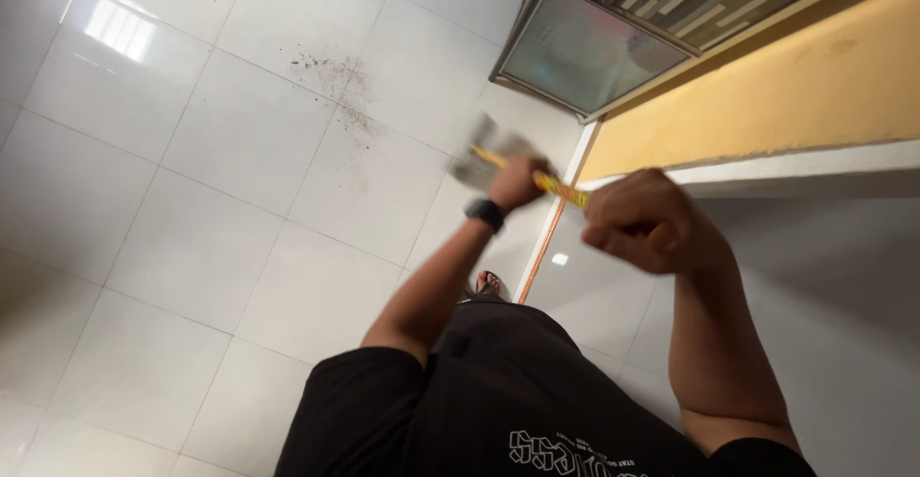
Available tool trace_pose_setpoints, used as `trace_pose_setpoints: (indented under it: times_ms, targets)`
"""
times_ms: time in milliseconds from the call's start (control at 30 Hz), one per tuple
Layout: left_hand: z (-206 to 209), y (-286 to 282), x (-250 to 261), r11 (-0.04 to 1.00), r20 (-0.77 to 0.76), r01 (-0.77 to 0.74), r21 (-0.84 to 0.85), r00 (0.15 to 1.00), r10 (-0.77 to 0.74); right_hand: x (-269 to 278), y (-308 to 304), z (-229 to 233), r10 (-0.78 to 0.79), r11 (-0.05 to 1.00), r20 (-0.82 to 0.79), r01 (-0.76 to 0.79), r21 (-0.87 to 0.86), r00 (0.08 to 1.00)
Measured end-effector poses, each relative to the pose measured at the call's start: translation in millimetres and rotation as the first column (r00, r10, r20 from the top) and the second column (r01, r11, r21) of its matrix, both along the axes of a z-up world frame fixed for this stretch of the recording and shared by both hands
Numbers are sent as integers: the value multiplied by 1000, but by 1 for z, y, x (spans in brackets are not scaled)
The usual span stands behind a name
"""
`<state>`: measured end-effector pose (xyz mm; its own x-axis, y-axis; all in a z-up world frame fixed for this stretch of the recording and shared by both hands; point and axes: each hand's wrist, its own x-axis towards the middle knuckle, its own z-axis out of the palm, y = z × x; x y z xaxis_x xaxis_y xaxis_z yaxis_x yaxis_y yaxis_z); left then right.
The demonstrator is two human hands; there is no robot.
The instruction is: Sweep the tiled floor using a broom.
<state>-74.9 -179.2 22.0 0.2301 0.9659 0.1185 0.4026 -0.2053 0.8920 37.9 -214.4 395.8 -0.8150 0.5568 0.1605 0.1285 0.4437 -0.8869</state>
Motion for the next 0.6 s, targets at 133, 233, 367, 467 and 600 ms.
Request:
trace_pose_setpoints:
  times_ms: [133,233,367,467,600]
  targets:
    - [21,-55,7,978,-42,113,-175,992,-122,-35,-7,-11,56,998,89,-54,-22,994]
    - [-33,-60,-26,941,-24,94,-324,994,-108,-61,-9,-45,70,997,117,-64,-52,991]
    - [-56,-50,-123,988,-151,18,-150,988,-41,-93,-23,-97,67,997,-18,-67,-23,998]
    - [-27,-43,-168,986,-248,-140,-90,962,114,-117,-18,-102,86,996,-99,-84,20,991]
    - [2,-35,-178,816,16,-536,217,838,546,-135,-3,-83,69,989,-118,-53,135,991]
